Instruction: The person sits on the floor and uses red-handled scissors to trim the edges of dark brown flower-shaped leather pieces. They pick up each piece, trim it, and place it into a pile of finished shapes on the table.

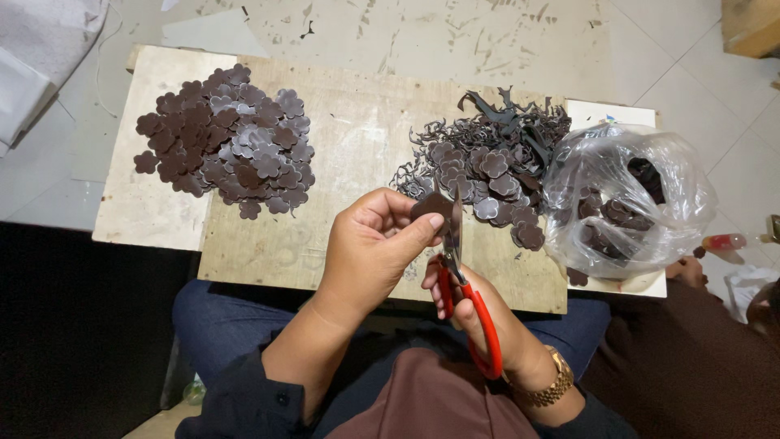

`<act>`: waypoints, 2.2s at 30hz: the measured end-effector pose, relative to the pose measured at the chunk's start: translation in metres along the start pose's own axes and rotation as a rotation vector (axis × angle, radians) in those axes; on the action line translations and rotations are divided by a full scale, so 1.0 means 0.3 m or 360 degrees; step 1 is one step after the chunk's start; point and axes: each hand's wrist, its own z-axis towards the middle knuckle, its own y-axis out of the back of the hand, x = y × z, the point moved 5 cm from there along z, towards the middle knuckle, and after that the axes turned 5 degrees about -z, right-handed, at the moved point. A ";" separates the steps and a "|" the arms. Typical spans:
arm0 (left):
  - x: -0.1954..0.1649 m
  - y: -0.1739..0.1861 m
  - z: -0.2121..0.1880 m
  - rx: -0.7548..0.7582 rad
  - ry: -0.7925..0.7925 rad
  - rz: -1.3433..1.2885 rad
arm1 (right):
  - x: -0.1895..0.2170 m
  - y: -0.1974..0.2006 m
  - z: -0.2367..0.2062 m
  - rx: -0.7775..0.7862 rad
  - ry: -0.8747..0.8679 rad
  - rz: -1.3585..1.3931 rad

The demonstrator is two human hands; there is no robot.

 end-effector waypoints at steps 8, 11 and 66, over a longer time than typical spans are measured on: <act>0.013 0.004 -0.001 -0.0062 0.0031 -0.0006 | 0.012 -0.011 -0.004 -0.0014 -0.0030 0.0112; 0.016 0.006 -0.001 -0.0042 0.0014 -0.0020 | 0.018 -0.018 0.002 0.0026 -0.0036 0.0104; 0.031 0.076 0.021 0.0001 0.0215 0.0108 | -0.018 -0.025 0.021 0.0222 -0.0074 0.0194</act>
